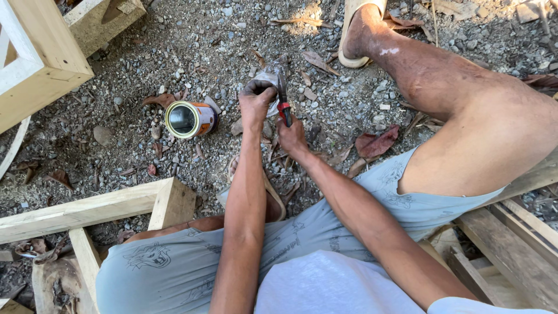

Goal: The person sits on the ground and uses red-handled pliers to repeatedly cut small pieces of wire from a bundle held in a plastic bag. A paint can and wooden frame are visible nearby.

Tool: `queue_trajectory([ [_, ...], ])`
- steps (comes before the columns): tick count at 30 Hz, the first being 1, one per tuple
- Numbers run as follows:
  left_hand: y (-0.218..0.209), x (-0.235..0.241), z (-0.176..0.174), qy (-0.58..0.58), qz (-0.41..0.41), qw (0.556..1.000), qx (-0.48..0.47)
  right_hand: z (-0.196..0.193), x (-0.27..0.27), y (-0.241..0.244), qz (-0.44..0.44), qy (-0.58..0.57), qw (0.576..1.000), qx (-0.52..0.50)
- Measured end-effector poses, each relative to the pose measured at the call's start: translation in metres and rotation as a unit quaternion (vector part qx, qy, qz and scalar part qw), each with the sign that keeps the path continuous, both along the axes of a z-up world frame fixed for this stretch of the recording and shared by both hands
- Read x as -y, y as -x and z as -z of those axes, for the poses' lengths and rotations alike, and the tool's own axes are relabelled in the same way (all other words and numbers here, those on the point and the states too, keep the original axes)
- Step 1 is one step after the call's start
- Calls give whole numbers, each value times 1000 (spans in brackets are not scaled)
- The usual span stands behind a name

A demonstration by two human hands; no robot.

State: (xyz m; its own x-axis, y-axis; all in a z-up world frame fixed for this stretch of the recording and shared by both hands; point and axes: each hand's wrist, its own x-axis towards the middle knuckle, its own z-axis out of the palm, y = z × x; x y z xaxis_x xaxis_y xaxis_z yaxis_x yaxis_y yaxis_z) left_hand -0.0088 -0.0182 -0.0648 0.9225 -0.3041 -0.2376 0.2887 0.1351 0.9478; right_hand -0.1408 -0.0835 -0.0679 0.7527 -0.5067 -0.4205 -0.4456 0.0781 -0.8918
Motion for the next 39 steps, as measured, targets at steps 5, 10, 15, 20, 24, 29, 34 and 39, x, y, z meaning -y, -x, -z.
queue_trajectory([
  [5,-20,-34,-10,-66,-70,991,90,4,14,-6,124,-242,961,54],
  [10,-38,-117,-20,-229,-282,912,191,18,43,-9,250,-284,925,35],
  [15,-29,-172,1,-564,-322,759,46,31,39,-10,285,-346,893,36],
  [20,-23,-175,16,-692,-310,633,155,22,28,-11,239,-329,912,53],
  [24,-16,-131,11,-673,-249,651,247,16,29,-10,229,-313,921,30],
  [29,5,-55,14,-495,-32,799,339,22,26,-9,217,-279,935,8],
  [34,24,-13,56,-482,71,828,279,40,27,-6,212,-256,943,3],
  [39,18,-12,92,-556,60,797,227,48,25,0,216,-259,941,-2],
])
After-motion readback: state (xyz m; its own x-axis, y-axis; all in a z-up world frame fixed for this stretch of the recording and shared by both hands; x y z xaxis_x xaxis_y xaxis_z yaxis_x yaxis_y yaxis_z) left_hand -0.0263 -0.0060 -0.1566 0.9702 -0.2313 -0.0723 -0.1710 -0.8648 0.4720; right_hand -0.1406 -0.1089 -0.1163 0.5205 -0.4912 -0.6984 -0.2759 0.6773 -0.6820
